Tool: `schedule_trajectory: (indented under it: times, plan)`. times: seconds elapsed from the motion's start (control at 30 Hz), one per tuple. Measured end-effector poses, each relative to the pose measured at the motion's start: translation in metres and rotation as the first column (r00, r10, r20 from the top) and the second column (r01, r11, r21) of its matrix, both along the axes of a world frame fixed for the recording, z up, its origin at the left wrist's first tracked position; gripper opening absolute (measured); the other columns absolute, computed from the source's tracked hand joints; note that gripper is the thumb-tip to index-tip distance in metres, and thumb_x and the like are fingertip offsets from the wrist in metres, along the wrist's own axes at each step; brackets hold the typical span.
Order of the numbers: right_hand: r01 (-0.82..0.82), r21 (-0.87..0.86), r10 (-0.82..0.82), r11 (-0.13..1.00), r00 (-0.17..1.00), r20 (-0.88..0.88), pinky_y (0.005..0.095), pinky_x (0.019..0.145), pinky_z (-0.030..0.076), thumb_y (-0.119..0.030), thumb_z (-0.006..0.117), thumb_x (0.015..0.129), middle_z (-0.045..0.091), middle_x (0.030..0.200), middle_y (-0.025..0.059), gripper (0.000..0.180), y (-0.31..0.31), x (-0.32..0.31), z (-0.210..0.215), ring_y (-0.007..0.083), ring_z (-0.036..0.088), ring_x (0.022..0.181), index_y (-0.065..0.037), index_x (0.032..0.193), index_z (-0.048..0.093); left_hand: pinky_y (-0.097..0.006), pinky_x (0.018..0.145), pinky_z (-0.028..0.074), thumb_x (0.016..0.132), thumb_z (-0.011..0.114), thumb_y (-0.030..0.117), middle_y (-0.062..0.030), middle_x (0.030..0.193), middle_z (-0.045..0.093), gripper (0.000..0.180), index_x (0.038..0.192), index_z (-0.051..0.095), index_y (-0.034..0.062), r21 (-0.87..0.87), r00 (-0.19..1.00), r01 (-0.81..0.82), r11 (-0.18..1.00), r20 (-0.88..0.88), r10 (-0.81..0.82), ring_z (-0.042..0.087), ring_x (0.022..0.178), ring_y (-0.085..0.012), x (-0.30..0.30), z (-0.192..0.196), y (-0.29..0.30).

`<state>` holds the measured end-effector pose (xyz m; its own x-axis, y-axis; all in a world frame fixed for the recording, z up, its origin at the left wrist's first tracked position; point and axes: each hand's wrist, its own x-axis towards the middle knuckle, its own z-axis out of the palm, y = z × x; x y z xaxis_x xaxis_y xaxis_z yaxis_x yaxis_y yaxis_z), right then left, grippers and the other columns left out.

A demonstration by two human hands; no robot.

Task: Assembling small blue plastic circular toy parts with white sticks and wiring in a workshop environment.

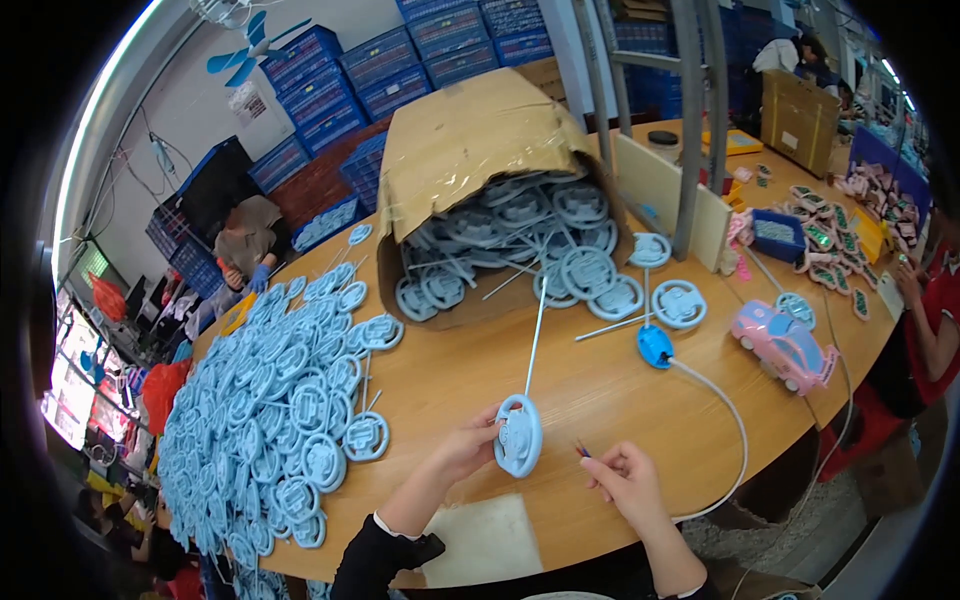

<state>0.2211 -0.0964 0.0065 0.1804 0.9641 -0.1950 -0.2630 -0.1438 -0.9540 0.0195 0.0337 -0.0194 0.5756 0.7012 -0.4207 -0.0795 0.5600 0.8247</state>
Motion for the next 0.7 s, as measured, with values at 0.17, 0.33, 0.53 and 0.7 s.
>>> schedule_trajectory:
  times: [0.17,0.33,0.53,0.7]
  plan:
    - [-0.424,-0.001,0.424,0.905,0.905,-0.009,0.017,0.04,0.031,-0.012,0.056,0.08,0.054,0.061,0.0034,0.019,0.024,-0.051,0.013,0.0053,0.046,0.049,-0.005,0.092,0.043,-0.026,0.068,0.047,0.084,0.047,0.016,-0.0059,0.097,0.055,0.034,0.117,0.044,0.0096,-0.072,0.952,0.064,0.995,0.302,-0.04,0.056,0.081,-0.0155,-0.025,0.0,-0.02]
    - [-0.504,0.153,0.52,0.85,0.849,-0.09,0.018,0.037,0.026,-0.008,0.049,0.083,0.054,0.06,0.0072,0.022,0.032,-0.089,0.005,0.0053,0.037,0.039,-0.008,0.101,0.036,-0.024,0.065,0.047,0.082,0.049,0.017,-0.0072,0.095,0.055,0.028,0.107,0.048,0.0035,0.007,0.928,-0.014,1.0,0.371,0.011,0.055,0.079,-0.0147,-0.035,-0.027,-0.013]
    - [-0.361,0.123,0.371,0.924,0.927,-0.064,0.0184,0.039,0.028,-0.012,0.049,0.084,0.053,0.058,0.0047,0.015,0.042,-0.09,0.0,0.0048,0.038,0.042,-0.006,0.09,0.037,-0.029,0.074,0.045,0.084,0.046,0.021,-0.0061,0.096,0.054,0.027,0.105,0.048,0.0044,0.041,0.978,-0.128,0.991,0.174,0.119,0.053,0.086,-0.0143,-0.049,0.016,-0.022]
    - [-0.372,0.113,0.38,0.921,0.923,-0.055,0.0187,0.038,0.03,-0.011,0.05,0.083,0.054,0.06,0.0061,0.012,0.051,-0.1,-0.002,0.0061,0.041,0.041,-0.005,0.085,0.039,-0.031,0.079,0.041,0.084,0.05,0.031,-0.0053,0.105,0.049,0.045,0.118,0.04,0.0049,0.298,0.999,-0.014,0.954,0.038,0.003,0.046,0.096,-0.0141,-0.056,0.025,-0.029]
